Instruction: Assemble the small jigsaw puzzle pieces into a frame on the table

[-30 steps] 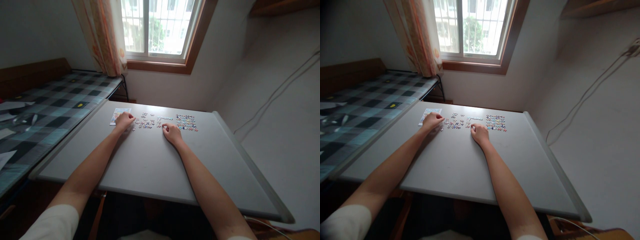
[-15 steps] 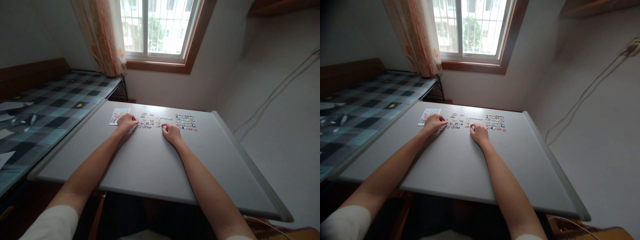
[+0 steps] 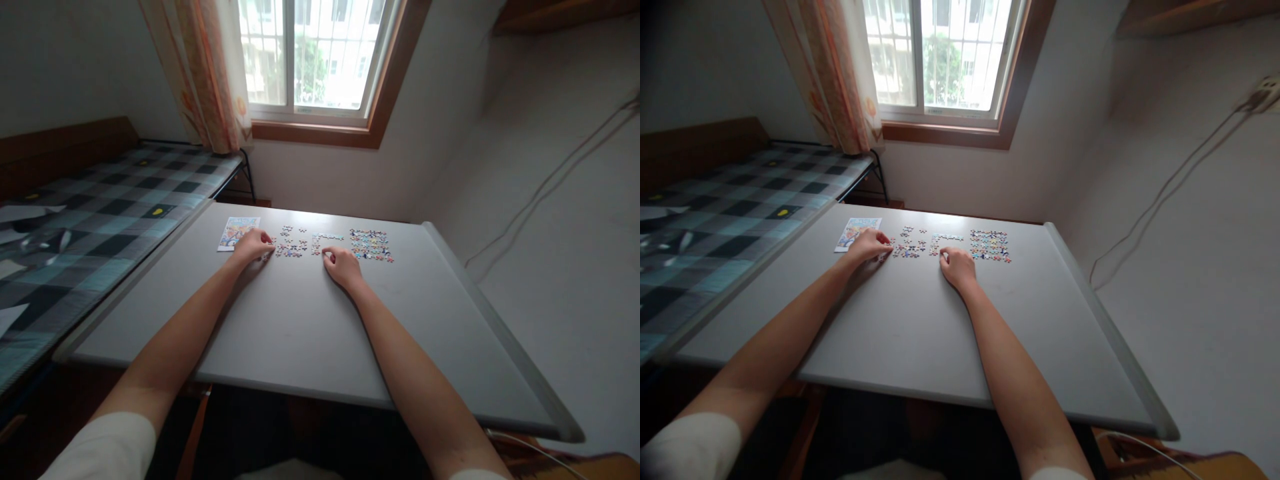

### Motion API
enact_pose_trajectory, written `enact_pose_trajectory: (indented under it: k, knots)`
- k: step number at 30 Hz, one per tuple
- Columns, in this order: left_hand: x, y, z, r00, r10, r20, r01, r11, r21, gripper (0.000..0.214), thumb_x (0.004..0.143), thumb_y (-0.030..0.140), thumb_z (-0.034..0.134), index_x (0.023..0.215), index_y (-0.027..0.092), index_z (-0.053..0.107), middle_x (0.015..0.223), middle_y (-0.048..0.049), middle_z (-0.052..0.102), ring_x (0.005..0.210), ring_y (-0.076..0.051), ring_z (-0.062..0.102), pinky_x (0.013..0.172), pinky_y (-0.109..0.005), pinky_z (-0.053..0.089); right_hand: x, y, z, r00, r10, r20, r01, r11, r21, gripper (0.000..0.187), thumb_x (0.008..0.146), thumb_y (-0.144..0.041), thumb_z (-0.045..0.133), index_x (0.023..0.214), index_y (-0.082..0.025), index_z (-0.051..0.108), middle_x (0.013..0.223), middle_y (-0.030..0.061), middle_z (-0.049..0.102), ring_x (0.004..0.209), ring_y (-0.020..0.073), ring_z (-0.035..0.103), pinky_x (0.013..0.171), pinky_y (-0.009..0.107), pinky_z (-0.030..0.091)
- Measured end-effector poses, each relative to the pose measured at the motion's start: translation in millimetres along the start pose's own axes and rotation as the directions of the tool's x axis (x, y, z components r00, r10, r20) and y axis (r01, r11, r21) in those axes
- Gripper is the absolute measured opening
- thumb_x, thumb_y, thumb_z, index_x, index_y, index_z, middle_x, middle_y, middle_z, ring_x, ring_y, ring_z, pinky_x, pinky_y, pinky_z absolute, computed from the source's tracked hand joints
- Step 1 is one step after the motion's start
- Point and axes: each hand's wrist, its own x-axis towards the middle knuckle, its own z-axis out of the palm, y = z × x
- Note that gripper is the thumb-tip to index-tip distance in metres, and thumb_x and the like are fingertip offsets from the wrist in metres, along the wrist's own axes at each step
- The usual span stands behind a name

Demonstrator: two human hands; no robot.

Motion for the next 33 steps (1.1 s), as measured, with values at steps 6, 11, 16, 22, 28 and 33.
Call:
enact_pose_trajectory:
  k: [6,11,16,22,28,33]
  knots:
    - [10,-10,6.3,0.993,0.086,-0.075,-0.094,0.989,-0.112,0.025,0.060,0.028,0.073,0.082,0.016,0.070,0.081,-0.0064,0.072,0.065,-0.017,0.064,0.055,-0.024,0.044,0,1,1,1.000,0.000,-0.004,0.000,1.000,-0.002,0.027,0.085,-0.027,0.049,0.104,-0.024,0.069,0.082,0.0030,0.067,0.078,0.0175,0.058,0.073,0.027,0.039]
    - [4,4,8.2,0.983,0.179,-0.031,-0.172,0.861,-0.478,0.034,0.063,0.031,0.072,0.092,0.013,0.070,0.079,-0.0079,0.071,0.053,-0.013,0.058,0.049,-0.024,0.045,1,1,2,1.000,0.001,-0.008,-0.001,1.000,0.007,0.027,0.085,-0.028,0.050,0.104,-0.024,0.069,0.081,0.0034,0.068,0.077,0.0180,0.058,0.073,0.028,0.040]
    - [-14,29,12.4,0.985,0.169,-0.016,-0.136,0.728,-0.672,0.032,0.066,0.037,0.073,0.086,0.012,0.069,0.077,-0.0091,0.071,0.047,-0.010,0.058,0.043,-0.021,0.037,1,2,4,1.000,0.001,-0.017,-0.001,1.000,0.020,0.026,0.084,-0.027,0.051,0.103,-0.024,0.069,0.079,0.0035,0.067,0.076,0.0182,0.058,0.074,0.028,0.041]
    - [-24,41,26.4,0.986,0.161,0.046,-0.063,0.611,-0.789,0.032,0.065,0.037,0.076,0.082,0.013,0.065,0.082,-0.0109,0.072,0.057,-0.015,0.067,0.044,-0.019,0.035,3,5,7,0.995,0.022,-0.097,-0.009,0.991,0.131,0.026,0.082,-0.023,0.051,0.099,-0.023,0.070,0.077,0.0035,0.067,0.072,0.0180,0.059,0.072,0.029,0.043]
    - [-32,51,37.5,0.981,0.194,0.026,-0.098,0.600,-0.794,0.033,0.064,0.039,0.076,0.083,0.013,0.068,0.079,-0.0078,0.071,0.055,-0.013,0.065,0.044,-0.018,0.036,7,2,11,0.963,-0.110,-0.245,0.205,0.890,0.407,0.024,0.085,-0.025,0.049,0.094,-0.018,0.069,0.083,0.0051,0.067,0.065,0.0141,0.056,0.067,0.028,0.046]
    - [-37,56,42.4,0.973,0.227,0.036,-0.104,0.572,-0.814,0.033,0.064,0.039,0.077,0.082,0.012,0.068,0.075,-0.0081,0.071,0.053,-0.013,0.065,0.043,-0.019,0.036,5,-3,12,0.950,-0.190,-0.249,0.293,0.821,0.490,0.021,0.087,-0.029,0.051,0.091,-0.019,0.069,0.085,0.0050,0.065,0.066,0.0129,0.056,0.064,0.026,0.047]
